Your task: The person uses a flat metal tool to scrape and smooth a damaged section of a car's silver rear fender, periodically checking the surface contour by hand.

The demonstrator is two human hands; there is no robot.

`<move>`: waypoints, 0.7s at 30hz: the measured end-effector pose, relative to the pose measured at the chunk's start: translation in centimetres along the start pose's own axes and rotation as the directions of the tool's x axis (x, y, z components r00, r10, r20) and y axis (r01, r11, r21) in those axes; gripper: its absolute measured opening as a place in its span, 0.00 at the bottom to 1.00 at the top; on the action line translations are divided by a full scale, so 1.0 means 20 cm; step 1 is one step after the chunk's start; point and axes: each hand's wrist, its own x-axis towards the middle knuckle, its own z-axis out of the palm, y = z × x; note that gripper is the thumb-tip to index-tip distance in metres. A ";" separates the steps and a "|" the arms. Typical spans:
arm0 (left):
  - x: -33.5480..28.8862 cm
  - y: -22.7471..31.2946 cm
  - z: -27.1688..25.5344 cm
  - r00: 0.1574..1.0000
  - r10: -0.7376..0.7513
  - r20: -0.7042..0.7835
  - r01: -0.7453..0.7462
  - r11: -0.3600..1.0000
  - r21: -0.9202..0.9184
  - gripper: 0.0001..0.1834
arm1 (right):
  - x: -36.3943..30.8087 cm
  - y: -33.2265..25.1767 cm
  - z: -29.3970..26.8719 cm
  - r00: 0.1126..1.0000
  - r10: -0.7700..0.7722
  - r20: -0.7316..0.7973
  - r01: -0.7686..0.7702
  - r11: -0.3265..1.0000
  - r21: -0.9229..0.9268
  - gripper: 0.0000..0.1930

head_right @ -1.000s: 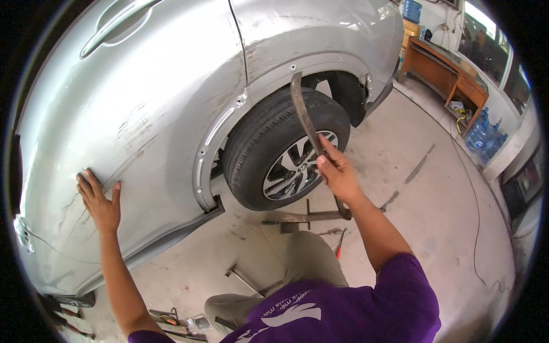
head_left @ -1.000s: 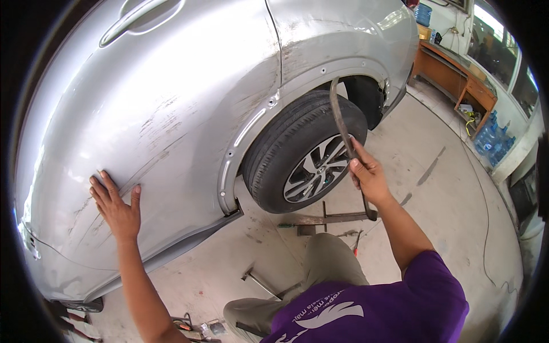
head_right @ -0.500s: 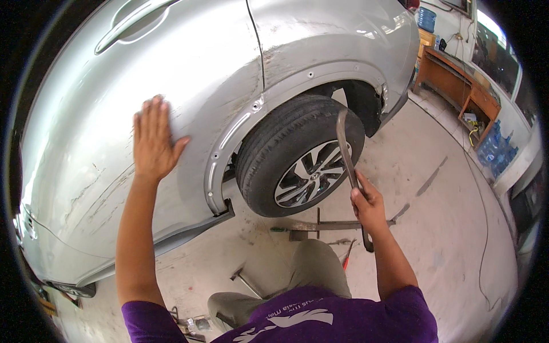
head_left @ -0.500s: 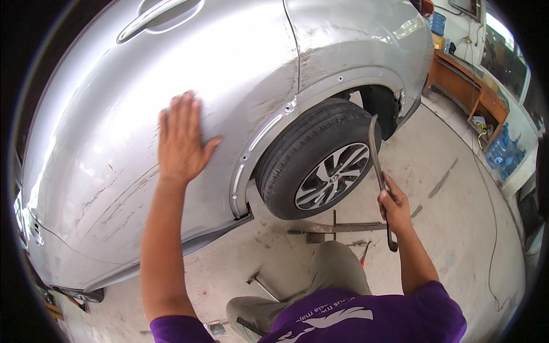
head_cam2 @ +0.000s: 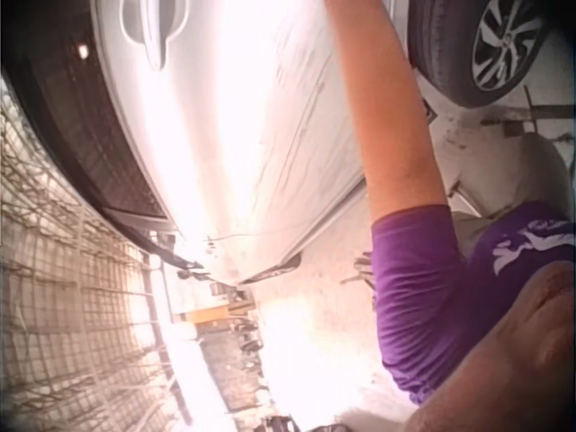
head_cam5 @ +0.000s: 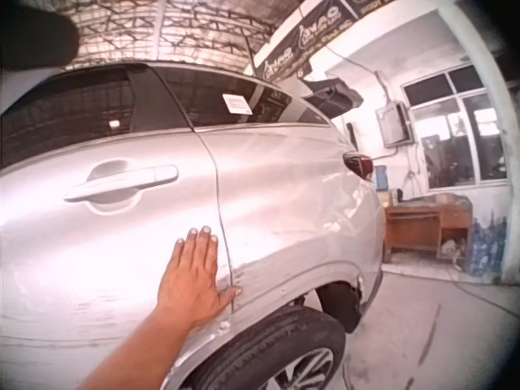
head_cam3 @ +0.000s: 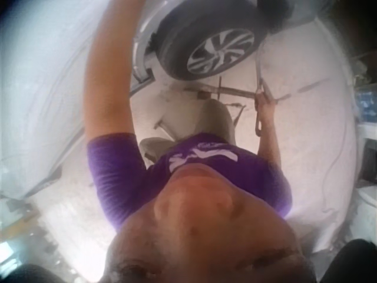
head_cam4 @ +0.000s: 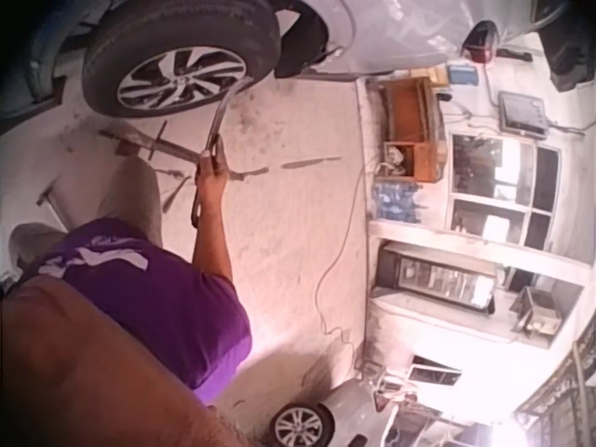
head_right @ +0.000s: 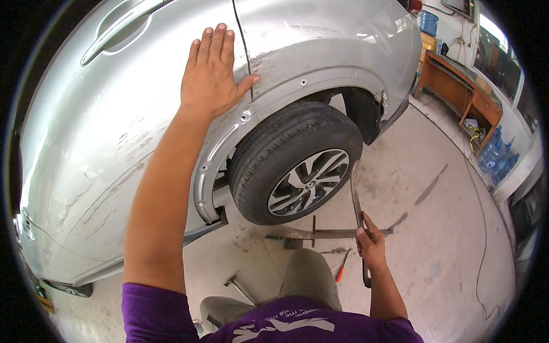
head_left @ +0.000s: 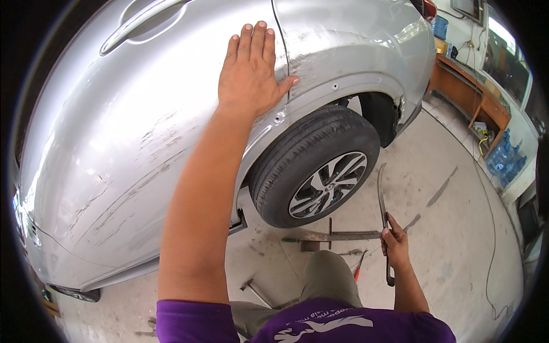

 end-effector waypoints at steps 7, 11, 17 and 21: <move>-0.14 0.08 0.00 0.999 -0.002 0.042 0.002 1.000 -0.012 0.51 | 0.01 -0.01 0.02 0.999 0.049 0.010 -0.049 0.999 0.017 0.28; -0.28 0.11 0.01 0.999 0.026 0.034 -0.022 0.993 -0.114 0.50 | 0.01 -0.02 0.06 0.998 0.051 0.039 -0.052 0.999 0.008 0.29; -0.50 0.03 0.00 0.991 0.081 0.104 -0.068 0.990 -0.120 0.48 | 0.07 -0.07 0.15 0.993 -0.029 0.118 0.049 0.983 -0.176 0.27; -0.72 -0.14 -0.04 0.994 0.035 0.100 -0.027 0.997 -0.077 0.47 | 0.26 -0.29 0.32 0.749 -0.624 0.221 0.653 0.638 -0.408 0.24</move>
